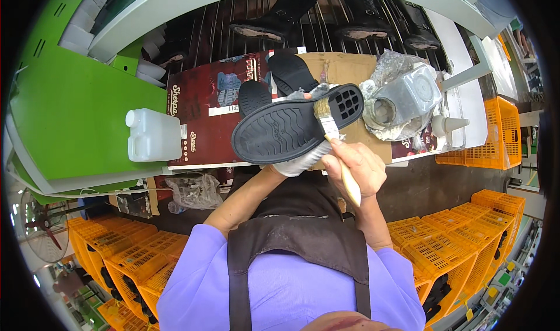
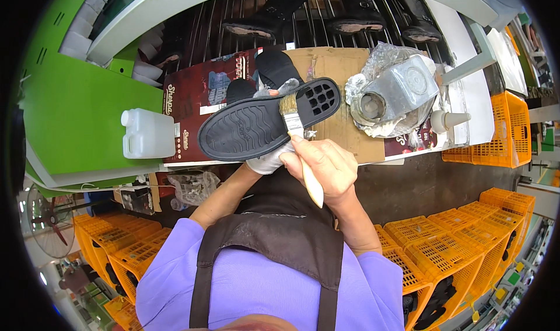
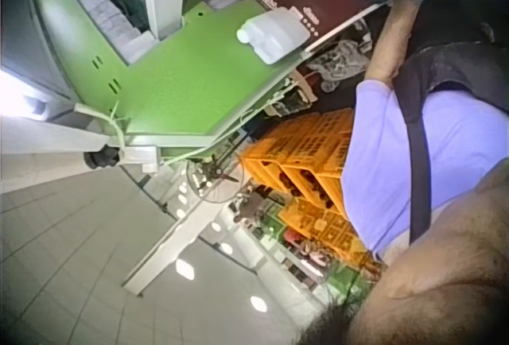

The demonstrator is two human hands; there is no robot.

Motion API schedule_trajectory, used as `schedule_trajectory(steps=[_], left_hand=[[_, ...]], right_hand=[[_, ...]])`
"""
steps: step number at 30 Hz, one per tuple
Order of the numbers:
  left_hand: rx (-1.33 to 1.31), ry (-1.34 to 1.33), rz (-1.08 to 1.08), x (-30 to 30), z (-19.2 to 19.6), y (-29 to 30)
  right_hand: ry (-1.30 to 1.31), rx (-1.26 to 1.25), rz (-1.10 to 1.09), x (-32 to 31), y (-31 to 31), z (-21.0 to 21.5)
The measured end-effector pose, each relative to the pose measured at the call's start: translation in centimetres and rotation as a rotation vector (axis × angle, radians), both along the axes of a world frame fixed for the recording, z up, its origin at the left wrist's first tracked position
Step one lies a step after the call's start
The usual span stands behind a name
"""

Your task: The person applies a liquid substance to the soles of black sandals using a brush. They pick up sandals from yellow crates, apply the substance to the sole, and place the finished items on a conveyor belt. The process is repeated for multiple units.

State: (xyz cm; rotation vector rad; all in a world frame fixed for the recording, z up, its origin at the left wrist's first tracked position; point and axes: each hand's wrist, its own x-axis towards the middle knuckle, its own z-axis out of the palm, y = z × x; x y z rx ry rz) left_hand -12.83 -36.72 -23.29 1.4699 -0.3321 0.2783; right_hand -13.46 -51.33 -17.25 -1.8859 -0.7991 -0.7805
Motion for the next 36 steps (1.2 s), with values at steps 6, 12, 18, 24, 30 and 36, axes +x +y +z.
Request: schedule_trajectory(steps=[6,12,18,24,30,36], left_hand=[[-0.404,0.207,-0.105,0.4,-2.1,-0.1],[-0.426,0.135,-0.160,0.4,-2.9,-0.1],[-0.825,0.302,-0.451,0.1,-2.3,0.0],[-0.842,0.388,-0.524,0.2,-3.6,0.4],[-0.848,0.424,-0.619,-0.1,-4.3,0.3],[-0.643,0.515,-0.507,-1.2,-4.0,0.3]], right_hand=[[0.000,0.020,0.035,-0.2,0.8,-0.1],[0.007,0.047,0.077,-0.4,1.5,-0.1],[0.041,0.045,0.113,-1.0,2.0,0.1],[0.034,0.089,0.139,-1.2,2.6,0.1],[0.045,0.073,0.173,-1.3,2.8,0.3],[0.058,0.065,0.210,-1.4,2.9,0.4]])
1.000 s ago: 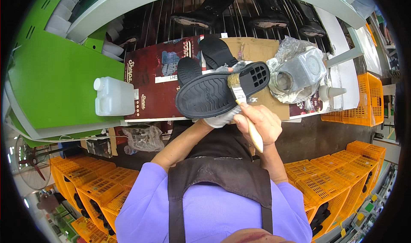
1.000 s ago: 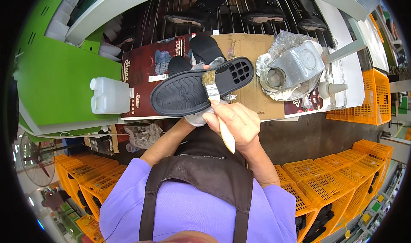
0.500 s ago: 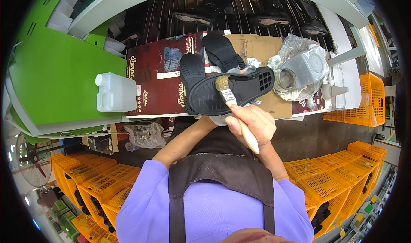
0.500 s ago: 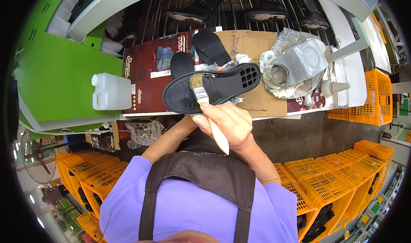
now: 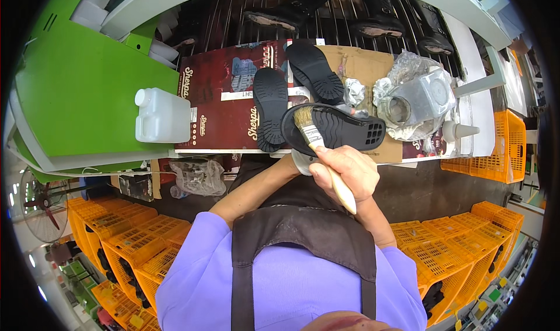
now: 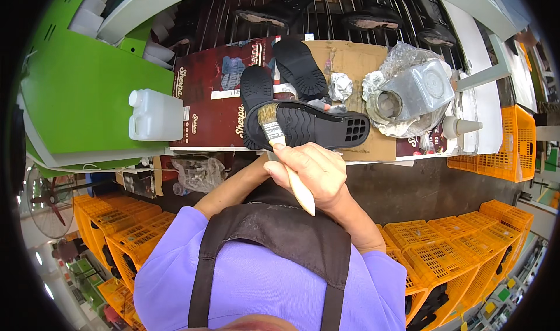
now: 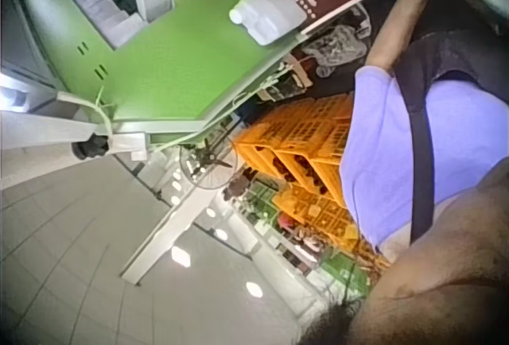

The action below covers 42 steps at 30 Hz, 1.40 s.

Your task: The person applies a liquid substance to the soles of black sandals using a brush. They pick up sandals from yellow crates, apply the substance to the sole, and place the finished items on a conveyor belt. The process is repeated for multiple units.

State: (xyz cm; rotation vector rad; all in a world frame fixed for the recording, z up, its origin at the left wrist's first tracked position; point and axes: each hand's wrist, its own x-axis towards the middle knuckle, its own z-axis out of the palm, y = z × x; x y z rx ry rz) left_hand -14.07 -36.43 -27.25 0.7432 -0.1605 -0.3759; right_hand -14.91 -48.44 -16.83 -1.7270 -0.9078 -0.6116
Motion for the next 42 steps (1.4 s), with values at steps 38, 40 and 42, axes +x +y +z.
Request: schedule_trajectory(steps=[38,40,42], left_hand=[[0.401,-0.183,-0.400,-2.4,3.8,4.1],[0.435,-0.110,-0.336,-2.8,3.1,4.3],[0.279,-0.050,-0.345,-3.1,2.3,4.6]], right_hand=[[0.028,-0.015,-0.086,3.8,-3.8,-1.5],[0.030,0.008,-0.073,4.1,-4.0,-1.8],[0.045,0.011,-0.072,4.2,-4.1,-2.0]])
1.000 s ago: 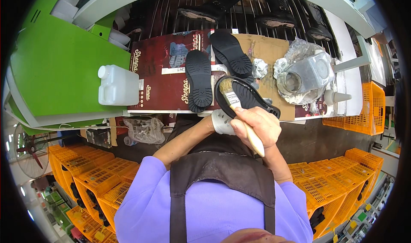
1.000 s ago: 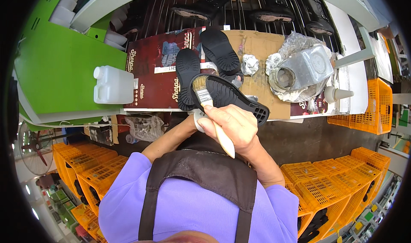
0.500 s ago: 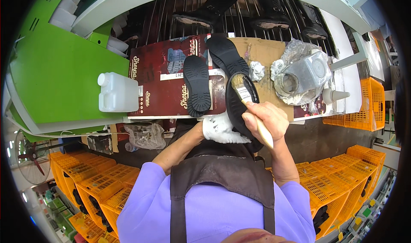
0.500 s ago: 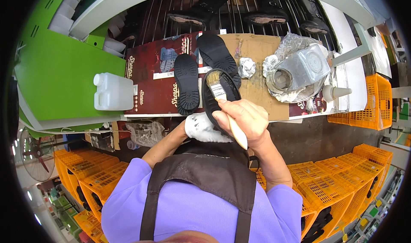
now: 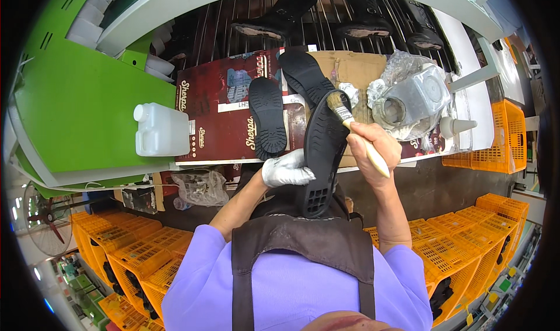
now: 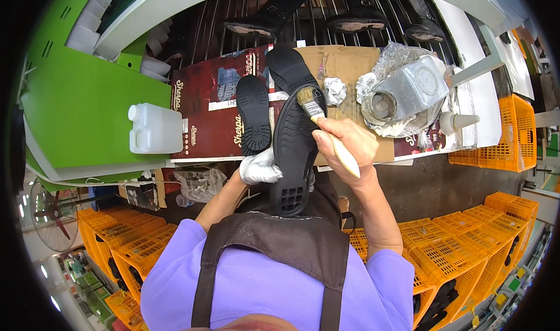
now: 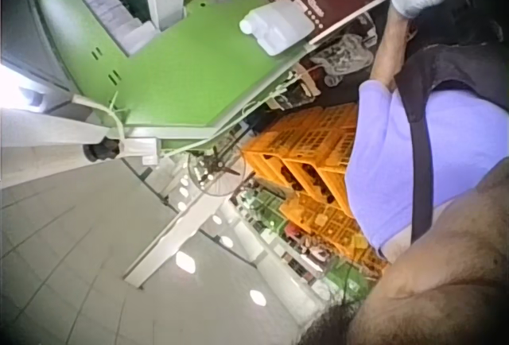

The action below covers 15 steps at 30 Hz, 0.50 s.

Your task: The person applies a liquid substance to the soles of black sandals using a brush. They pick up sandals from yellow crates, apply the substance to the sole, and place the finished items on a conveyor belt. The process is repeated for multiple units.

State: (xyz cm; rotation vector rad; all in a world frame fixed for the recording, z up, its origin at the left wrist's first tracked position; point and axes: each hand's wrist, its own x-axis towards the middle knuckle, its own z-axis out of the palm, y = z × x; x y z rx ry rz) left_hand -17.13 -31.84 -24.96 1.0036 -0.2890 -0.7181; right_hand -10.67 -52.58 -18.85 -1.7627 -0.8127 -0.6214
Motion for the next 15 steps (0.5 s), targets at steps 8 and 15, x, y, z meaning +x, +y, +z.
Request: schedule_trajectory(steps=[8,15], left_hand=[[-0.352,0.302,0.014,-0.5,-1.0,0.3],[-0.372,0.420,0.103,-1.4,-0.5,0.3]], right_hand=[[0.100,0.023,0.017,-0.3,-0.2,-0.7],[0.227,0.009,0.057,-0.9,-0.1,-0.9]])
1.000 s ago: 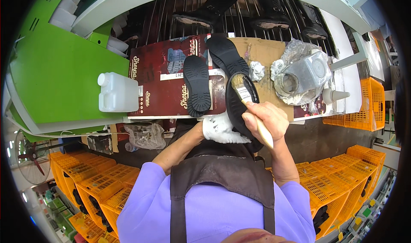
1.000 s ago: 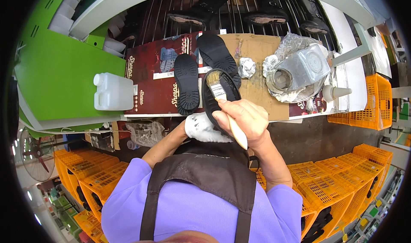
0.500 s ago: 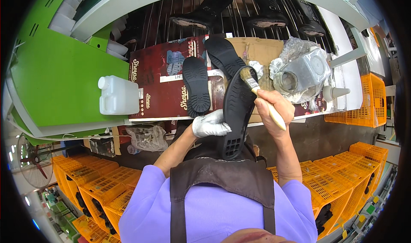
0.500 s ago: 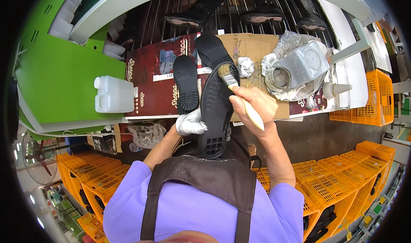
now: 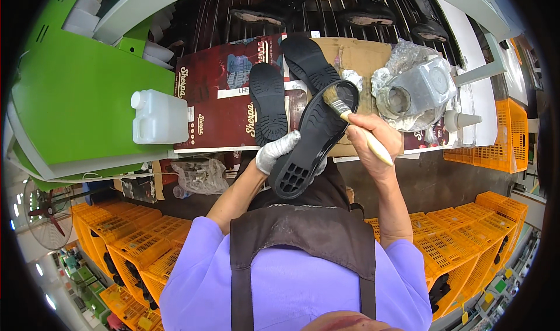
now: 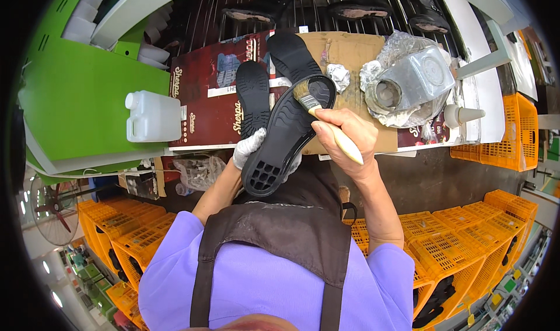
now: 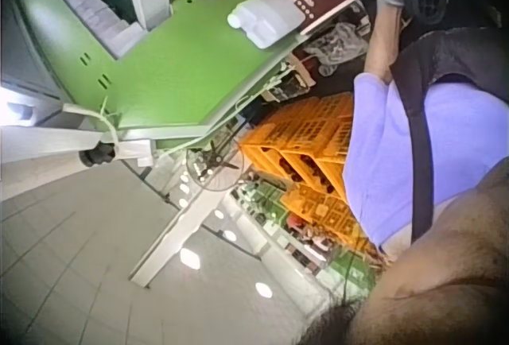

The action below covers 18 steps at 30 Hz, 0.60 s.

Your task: The person applies a liquid substance to the soles of black sandals using a brush. They pick up sandals from yellow crates, apply the substance to the sole, and place the finished items on a conveyor belt. The process is repeated for multiple units.

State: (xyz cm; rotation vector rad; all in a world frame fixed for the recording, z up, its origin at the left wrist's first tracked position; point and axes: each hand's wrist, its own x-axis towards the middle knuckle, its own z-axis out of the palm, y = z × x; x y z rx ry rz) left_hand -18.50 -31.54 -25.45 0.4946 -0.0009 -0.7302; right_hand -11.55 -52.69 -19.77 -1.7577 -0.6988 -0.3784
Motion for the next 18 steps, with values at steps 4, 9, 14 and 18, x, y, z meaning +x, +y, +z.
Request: schedule_trajectory(steps=[4,9,14,18], left_hand=[[0.008,0.082,0.086,-0.1,0.4,-0.2],[-0.117,0.255,0.195,0.1,0.1,-0.3],[-0.196,0.307,0.282,0.6,-0.7,-0.3],[-0.359,0.291,0.258,1.2,-0.6,-0.3]], right_hand=[[0.009,-0.030,0.043,-0.2,0.1,0.2],[0.027,-0.030,0.144,-0.3,0.5,0.3],[0.006,-0.053,0.203,-0.7,1.2,0.5],[0.027,-0.101,0.237,-1.2,1.5,0.7]])
